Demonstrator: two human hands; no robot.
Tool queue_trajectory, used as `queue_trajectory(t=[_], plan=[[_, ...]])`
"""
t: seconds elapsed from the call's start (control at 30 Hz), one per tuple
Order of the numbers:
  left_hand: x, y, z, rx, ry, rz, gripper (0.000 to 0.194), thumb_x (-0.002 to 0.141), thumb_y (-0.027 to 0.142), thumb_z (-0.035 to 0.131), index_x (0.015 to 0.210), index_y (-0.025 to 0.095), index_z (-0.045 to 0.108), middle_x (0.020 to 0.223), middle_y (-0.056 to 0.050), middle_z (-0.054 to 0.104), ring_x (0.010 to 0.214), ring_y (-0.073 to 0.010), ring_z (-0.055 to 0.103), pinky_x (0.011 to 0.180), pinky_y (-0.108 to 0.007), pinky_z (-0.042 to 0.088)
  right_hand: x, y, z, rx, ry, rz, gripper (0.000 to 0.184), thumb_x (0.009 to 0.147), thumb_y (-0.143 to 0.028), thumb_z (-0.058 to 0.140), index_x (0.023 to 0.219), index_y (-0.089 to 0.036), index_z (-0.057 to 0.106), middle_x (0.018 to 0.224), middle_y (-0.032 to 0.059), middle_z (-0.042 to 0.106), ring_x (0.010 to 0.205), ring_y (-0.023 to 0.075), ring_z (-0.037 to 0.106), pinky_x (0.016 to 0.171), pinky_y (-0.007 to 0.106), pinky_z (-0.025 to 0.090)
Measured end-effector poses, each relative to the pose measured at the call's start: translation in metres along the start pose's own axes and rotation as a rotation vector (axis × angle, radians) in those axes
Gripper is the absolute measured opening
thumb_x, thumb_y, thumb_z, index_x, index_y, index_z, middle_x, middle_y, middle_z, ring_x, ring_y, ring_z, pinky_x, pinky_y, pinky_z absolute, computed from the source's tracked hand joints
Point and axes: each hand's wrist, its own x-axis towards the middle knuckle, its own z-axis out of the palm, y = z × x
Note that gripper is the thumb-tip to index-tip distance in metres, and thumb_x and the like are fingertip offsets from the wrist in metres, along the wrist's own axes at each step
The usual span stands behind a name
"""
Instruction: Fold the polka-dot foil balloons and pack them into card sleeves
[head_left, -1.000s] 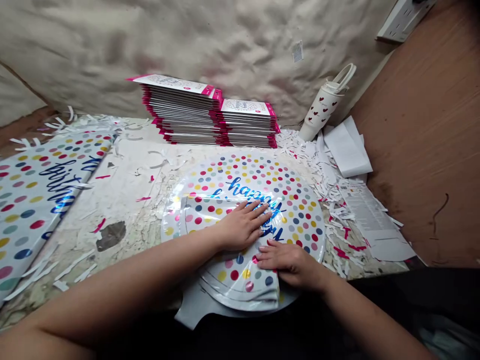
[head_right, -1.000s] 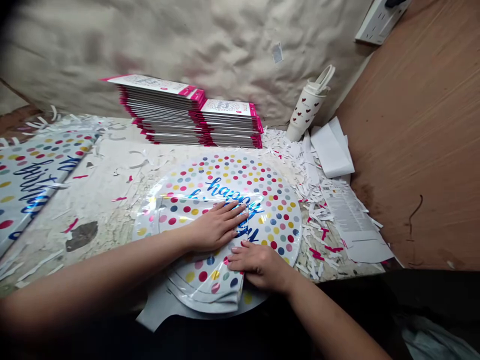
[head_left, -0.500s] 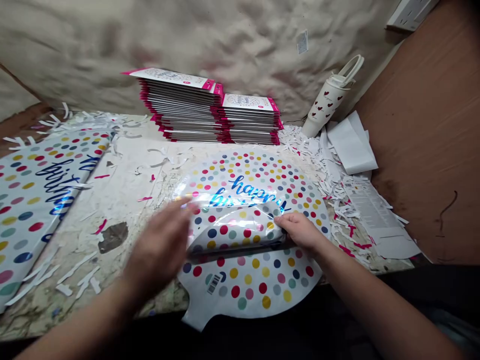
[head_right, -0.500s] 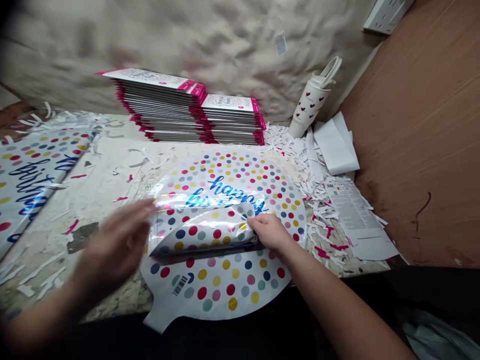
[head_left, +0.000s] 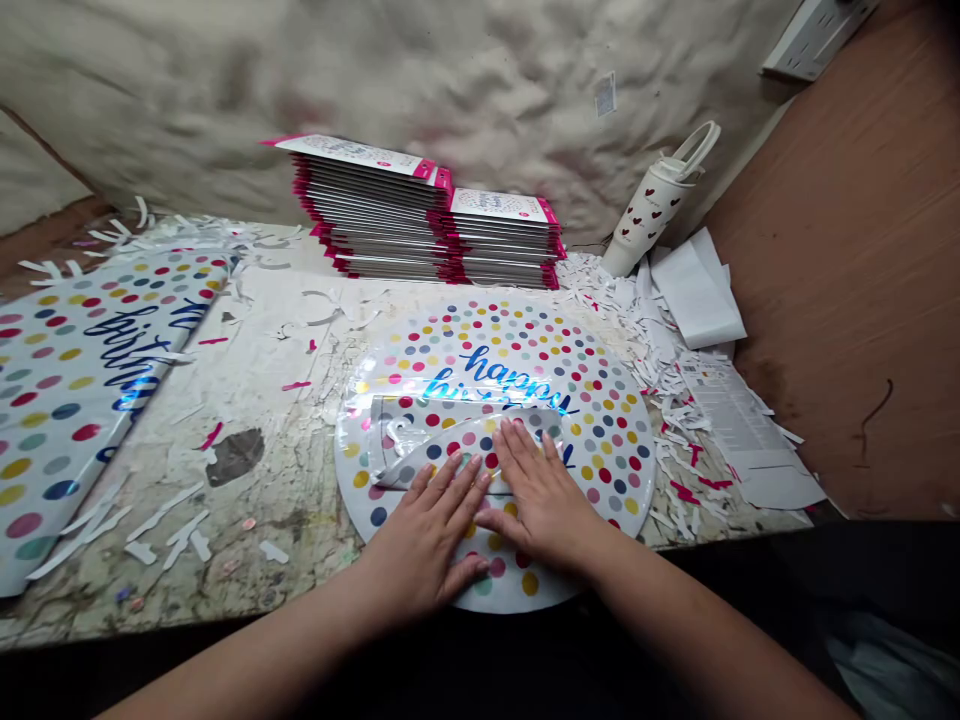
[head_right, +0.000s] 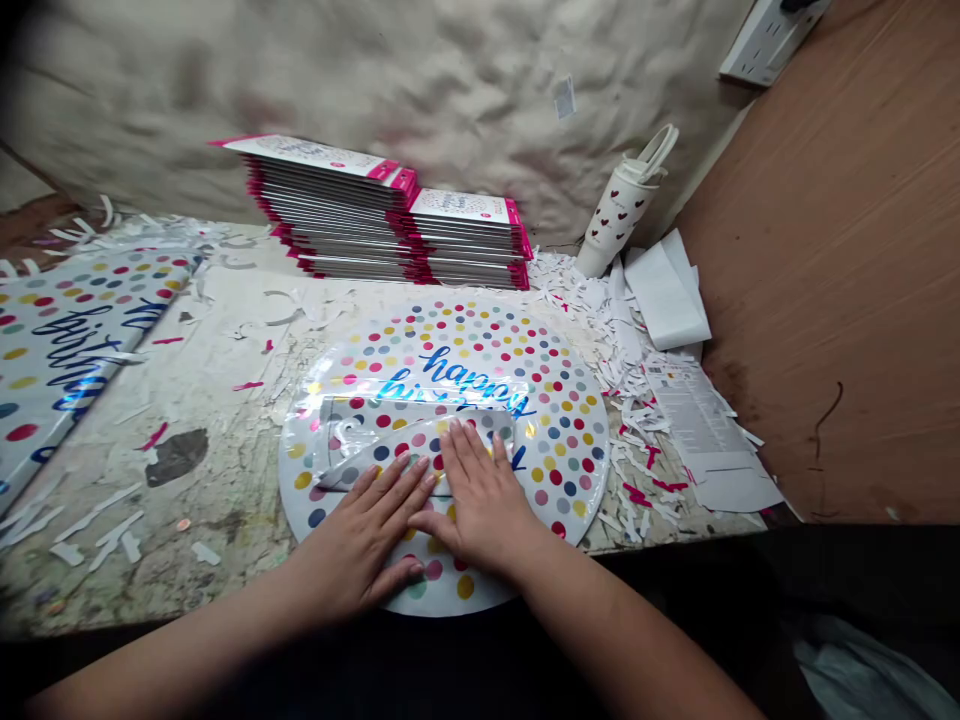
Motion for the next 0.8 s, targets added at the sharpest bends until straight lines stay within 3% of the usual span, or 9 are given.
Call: queue_trajectory(t=[0.07,0.13,0.3,0.4,0.47,0.57,0.67,0.73,0.8], plan=[[0.0,0.001,-0.001,-0.021,-0.04,-0.009,0.071,0.086,0.057,0.032,0.142,0.015,0.019,0.146,-0.014,0.022,0.135,-0.0321,0.017,0.107,-0.049,0.019,-0.011,0.006,0.006,-0.011,-0.129,0.004,0.085,0.082,-0.063,0.036,0.144,-0.011,0.01,0.148,0.0157,0.017,0.136,0.0293,0.015,0.107,0.054,0.018],[0.0,0.002,-0.006,-0.051,-0.109,-0.034,0.072,0.087,0.057,0.031,0.143,0.015,0.015,0.147,-0.013,0.018,0.136,-0.0312,0.013,0.108,-0.049,0.018,-0.022,0.017,0.005,-0.056,-0.122,0.049,0.087,0.081,-0.064,0.038,0.144,-0.01,0.01,0.147,0.0183,0.018,0.136,0.0309,0.017,0.105,0.055,0.022],[0.006,0.001,-0.026,-0.15,-0.27,-0.082,0.068,0.088,0.053,0.029,0.143,0.015,0.016,0.148,-0.011,0.014,0.136,-0.028,0.011,0.109,-0.048,0.017,-0.027,0.026,-0.014,-0.19,0.007,-0.139,0.048,0.087,-0.015,0.041,0.134,-0.015,0.038,0.139,0.0155,0.038,0.129,0.0302,0.033,0.104,0.052,0.028],[0.014,0.004,-0.032,-0.179,-0.229,-0.124,0.062,0.089,0.044,0.035,0.142,0.013,0.022,0.147,-0.012,0.02,0.135,-0.0259,0.019,0.108,-0.045,0.024,-0.017,0.01,-0.025,-0.223,0.021,-0.165,0.037,0.085,-0.005,0.037,0.116,-0.011,0.056,0.109,0.0188,0.062,0.103,0.0306,0.057,0.094,0.054,0.038],[0.019,0.006,-0.029,-0.136,-0.164,-0.204,0.063,0.085,0.037,0.043,0.138,0.007,0.029,0.144,-0.017,0.026,0.133,-0.0282,0.025,0.107,-0.044,0.028,-0.015,-0.005,-0.031,-0.189,0.078,-0.227,0.032,0.087,-0.006,0.037,0.108,-0.01,0.06,0.09,0.0162,0.067,0.087,0.027,0.063,0.092,0.052,0.041],[0.021,0.0,-0.021,-0.055,-0.099,-0.316,0.056,0.079,0.017,0.047,0.132,0.003,0.04,0.139,-0.02,0.036,0.13,-0.0306,0.032,0.106,-0.044,0.031,-0.026,-0.018,-0.034,-0.021,0.244,-0.409,0.038,0.087,-0.01,0.042,0.123,-0.019,0.05,0.106,0.0106,0.065,0.104,0.0245,0.057,0.101,0.048,0.035],[0.014,-0.012,-0.014,-0.107,-0.053,-0.241,0.056,0.079,0.008,0.041,0.135,0.017,0.039,0.141,-0.012,0.037,0.13,-0.0272,0.033,0.104,-0.043,0.034,-0.041,-0.005,-0.026,0.147,0.361,-0.2,0.068,0.084,-0.016,0.052,0.142,-0.026,0.018,0.139,0.0096,0.039,0.13,0.0272,0.033,0.106,0.05,0.03],[0.01,-0.019,-0.013,-0.169,-0.032,-0.101,0.055,0.084,0.012,0.041,0.137,0.026,0.035,0.143,-0.008,0.034,0.131,-0.027,0.03,0.104,-0.043,0.035,-0.045,0.012,-0.016,0.219,0.314,0.081,0.084,0.081,-0.022,0.056,0.144,-0.02,0.002,0.147,0.0136,0.022,0.134,0.0305,0.022,0.104,0.051,0.033],[0.009,-0.021,-0.014,-0.197,-0.056,0.03,0.054,0.086,0.015,0.041,0.137,0.03,0.034,0.144,-0.008,0.032,0.132,-0.0294,0.029,0.103,-0.045,0.034,-0.042,0.026,-0.008,0.264,0.24,0.166,0.091,0.079,-0.027,0.057,0.144,-0.014,-0.005,0.149,0.016,0.013,0.136,0.0314,0.016,0.104,0.05,0.033]])
